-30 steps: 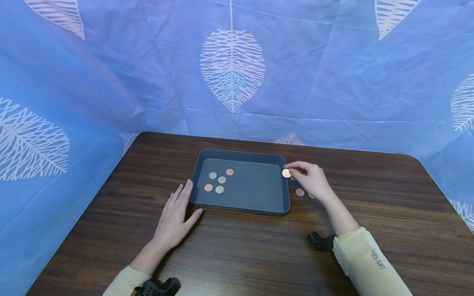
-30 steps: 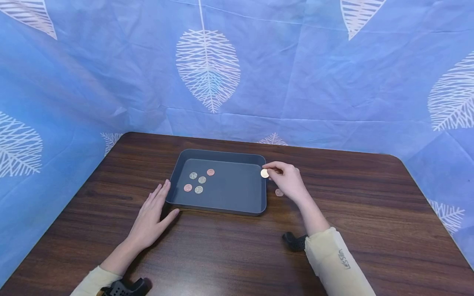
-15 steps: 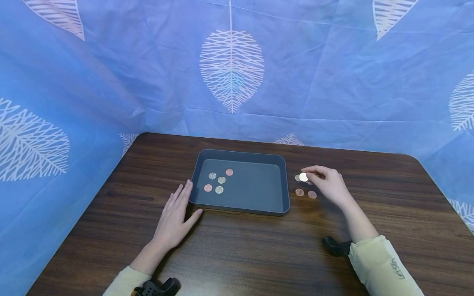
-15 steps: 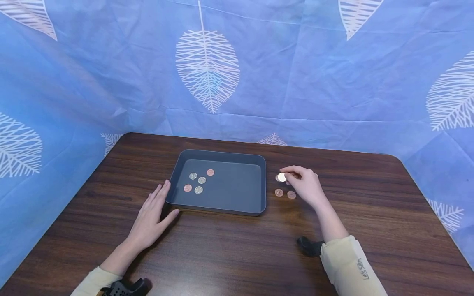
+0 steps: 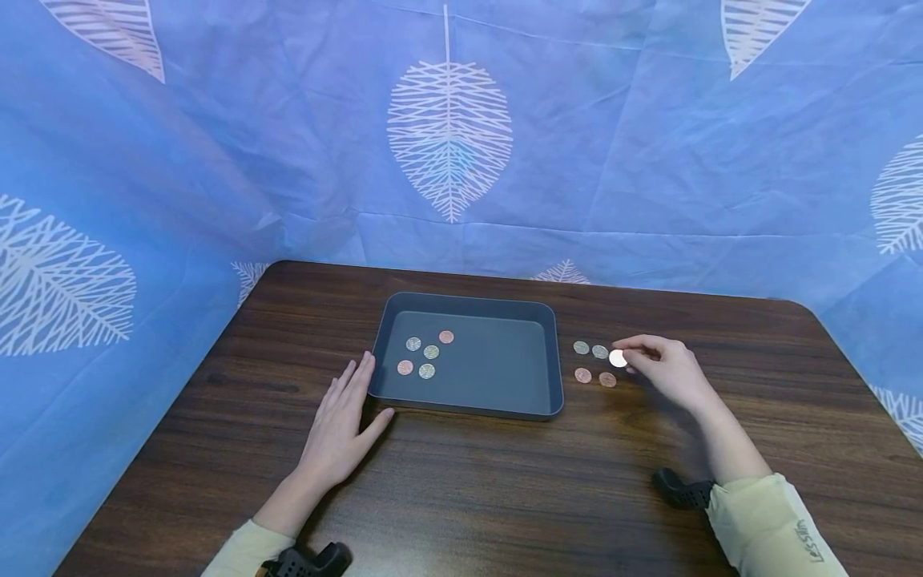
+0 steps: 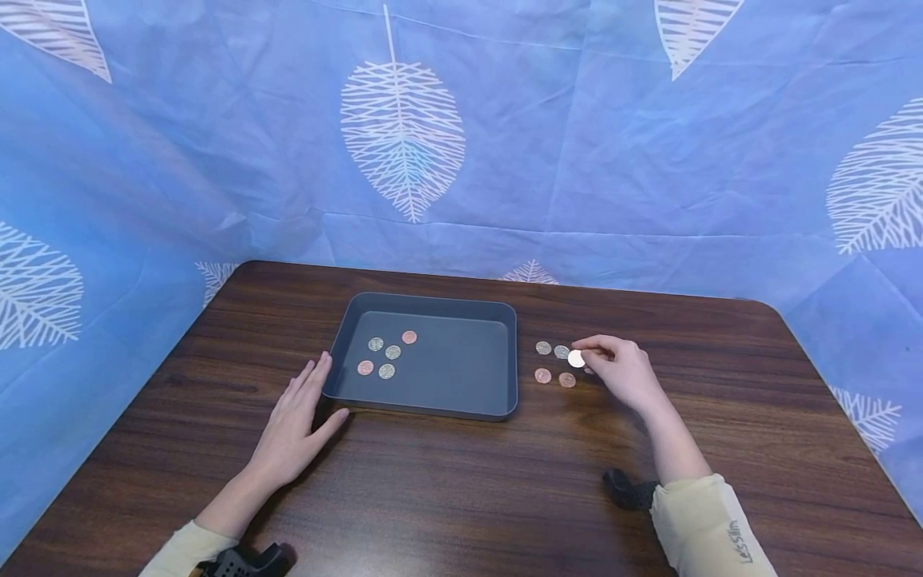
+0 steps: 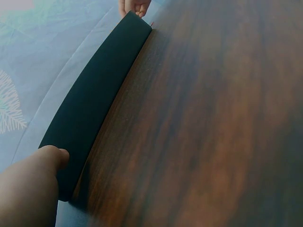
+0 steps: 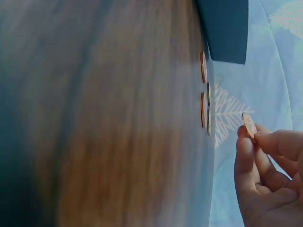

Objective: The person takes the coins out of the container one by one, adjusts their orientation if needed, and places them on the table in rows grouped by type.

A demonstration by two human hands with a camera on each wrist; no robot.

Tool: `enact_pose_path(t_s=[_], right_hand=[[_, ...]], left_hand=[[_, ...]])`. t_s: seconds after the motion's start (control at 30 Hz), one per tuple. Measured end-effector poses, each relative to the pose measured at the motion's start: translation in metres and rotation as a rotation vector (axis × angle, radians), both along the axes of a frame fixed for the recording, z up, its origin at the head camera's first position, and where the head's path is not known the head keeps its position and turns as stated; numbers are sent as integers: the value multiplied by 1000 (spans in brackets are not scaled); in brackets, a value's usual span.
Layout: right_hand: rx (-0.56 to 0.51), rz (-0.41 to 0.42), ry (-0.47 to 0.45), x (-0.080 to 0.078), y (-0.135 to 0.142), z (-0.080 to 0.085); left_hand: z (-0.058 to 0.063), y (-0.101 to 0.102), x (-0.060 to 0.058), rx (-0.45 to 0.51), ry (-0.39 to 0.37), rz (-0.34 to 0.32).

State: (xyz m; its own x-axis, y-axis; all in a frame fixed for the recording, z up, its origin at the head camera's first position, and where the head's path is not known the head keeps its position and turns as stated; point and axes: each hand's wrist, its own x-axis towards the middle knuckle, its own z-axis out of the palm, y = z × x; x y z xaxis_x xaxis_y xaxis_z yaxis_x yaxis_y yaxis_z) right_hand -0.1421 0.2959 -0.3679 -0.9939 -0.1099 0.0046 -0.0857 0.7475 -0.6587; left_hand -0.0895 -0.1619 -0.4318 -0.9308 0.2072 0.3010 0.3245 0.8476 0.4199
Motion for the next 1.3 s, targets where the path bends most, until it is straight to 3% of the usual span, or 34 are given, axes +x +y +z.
enact_pose_path(t_s=[0.43,0.97,1.3], right_hand=[[25,11,-64,5,17,-2],[111,24,-70,5,20,-4],[110,24,-54,5,19,-7]], left_hand=[[-1,0,0,3,-5,-2],[-1,1,0,3,-6,3],[1,1,1,3,-8,3]])
